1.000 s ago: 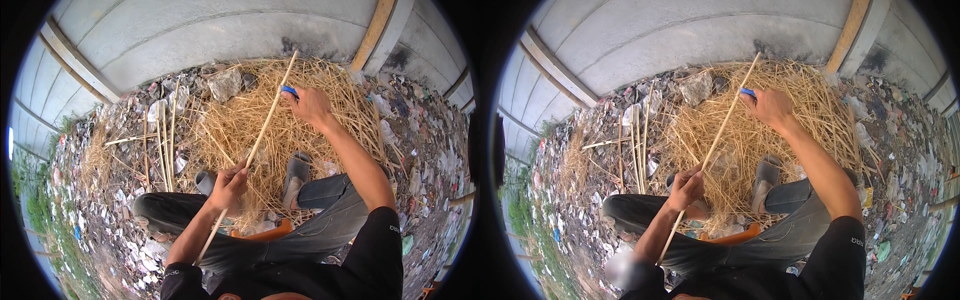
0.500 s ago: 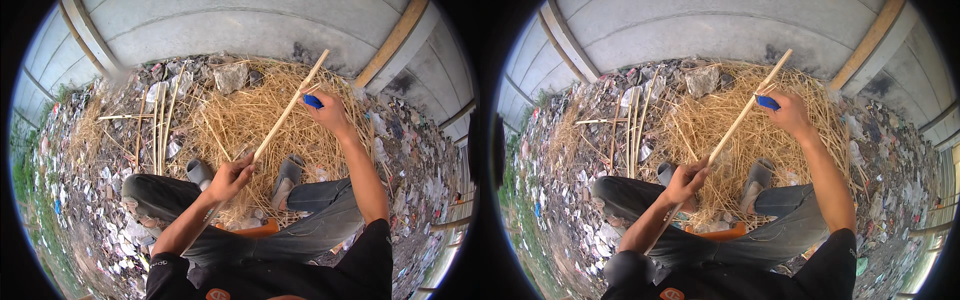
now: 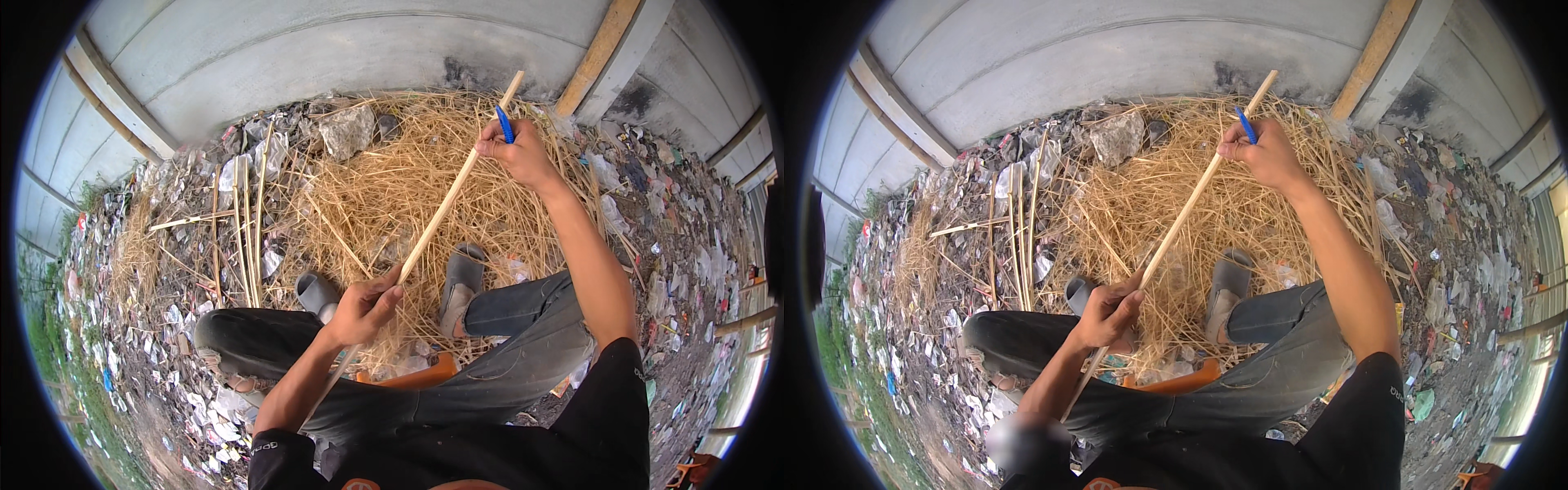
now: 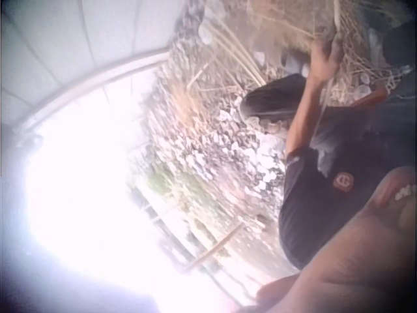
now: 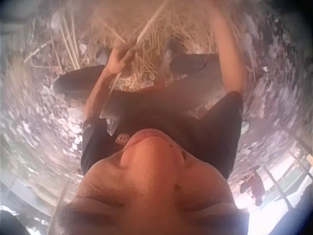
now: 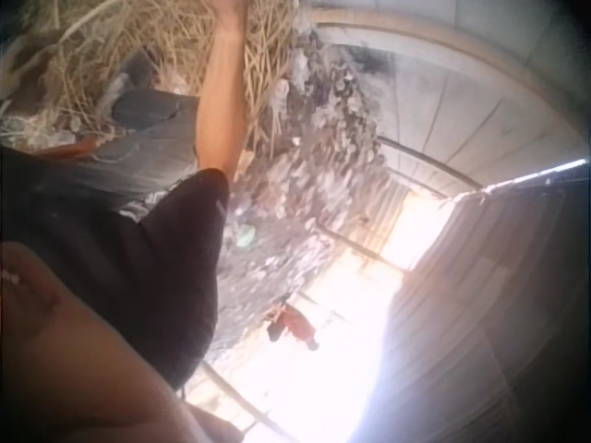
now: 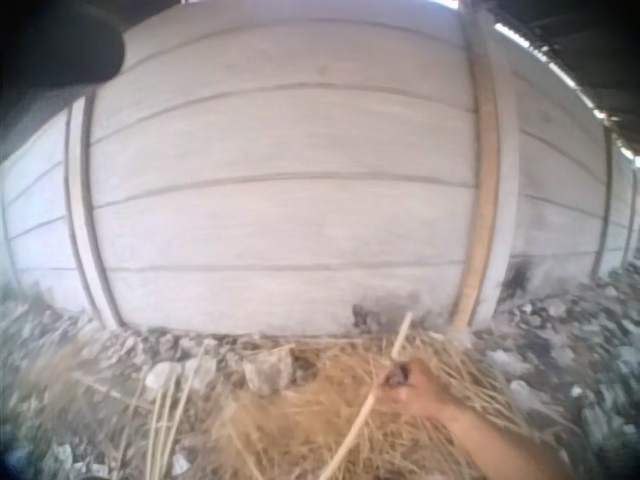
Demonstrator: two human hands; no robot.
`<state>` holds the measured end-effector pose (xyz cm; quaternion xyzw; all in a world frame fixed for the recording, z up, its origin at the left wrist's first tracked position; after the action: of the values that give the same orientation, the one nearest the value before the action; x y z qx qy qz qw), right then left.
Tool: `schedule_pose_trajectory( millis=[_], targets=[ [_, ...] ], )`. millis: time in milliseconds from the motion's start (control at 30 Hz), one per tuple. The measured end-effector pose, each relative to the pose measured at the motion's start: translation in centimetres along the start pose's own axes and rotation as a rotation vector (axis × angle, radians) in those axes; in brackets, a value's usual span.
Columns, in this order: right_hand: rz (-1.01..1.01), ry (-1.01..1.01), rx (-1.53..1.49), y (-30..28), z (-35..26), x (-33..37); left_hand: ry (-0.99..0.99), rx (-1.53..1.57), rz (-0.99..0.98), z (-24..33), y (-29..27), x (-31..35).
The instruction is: The person sits on a pile of straw and debris, using a blue utility knife to strip bark and sharpen a long wooden stick. They repeatedly rotate the stick and scrape the blade along its length to smooth the surface and create a pointed tip.
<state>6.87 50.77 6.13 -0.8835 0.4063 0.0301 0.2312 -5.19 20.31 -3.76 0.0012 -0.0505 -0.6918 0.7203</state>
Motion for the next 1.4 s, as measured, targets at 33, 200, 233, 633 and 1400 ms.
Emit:
schedule_pose_trajectory(
  millis=[33,200,233,633,1400],
  targets=[
    [0.009,0.012,-0.061,-0.1,0.3,-0.1,0.000,0.003,0.005,-0.1,0.0,0.0],
    [-0.008,0.063,-0.463,-0.4,0.1,0.2,0.013,0.107,0.016,-0.1,-0.2,-0.1],
    [0.011,0.044,-0.516,-0.5,0.0,0.2,0.009,0.158,0.019,-0.4,0.0,-0.1],
    [-0.021,-0.003,-0.650,-0.7,-1.2,-0.3,0.057,0.194,-0.060,1.7,0.4,-0.3],
    [-0.268,-0.121,0.168,7.1,-3.4,5.3,-0.083,-0.062,0.063,0.0,1.1,3.0]
  ],
)
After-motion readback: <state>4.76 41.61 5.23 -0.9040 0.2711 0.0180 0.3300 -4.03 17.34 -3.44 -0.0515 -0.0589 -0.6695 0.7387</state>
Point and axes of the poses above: each hand's wrist, its own x-axis away from the middle knuckle, its own y-axis out of the palm, z = x × y, the point moved 7 cm from there along -x, towards the middle knuckle
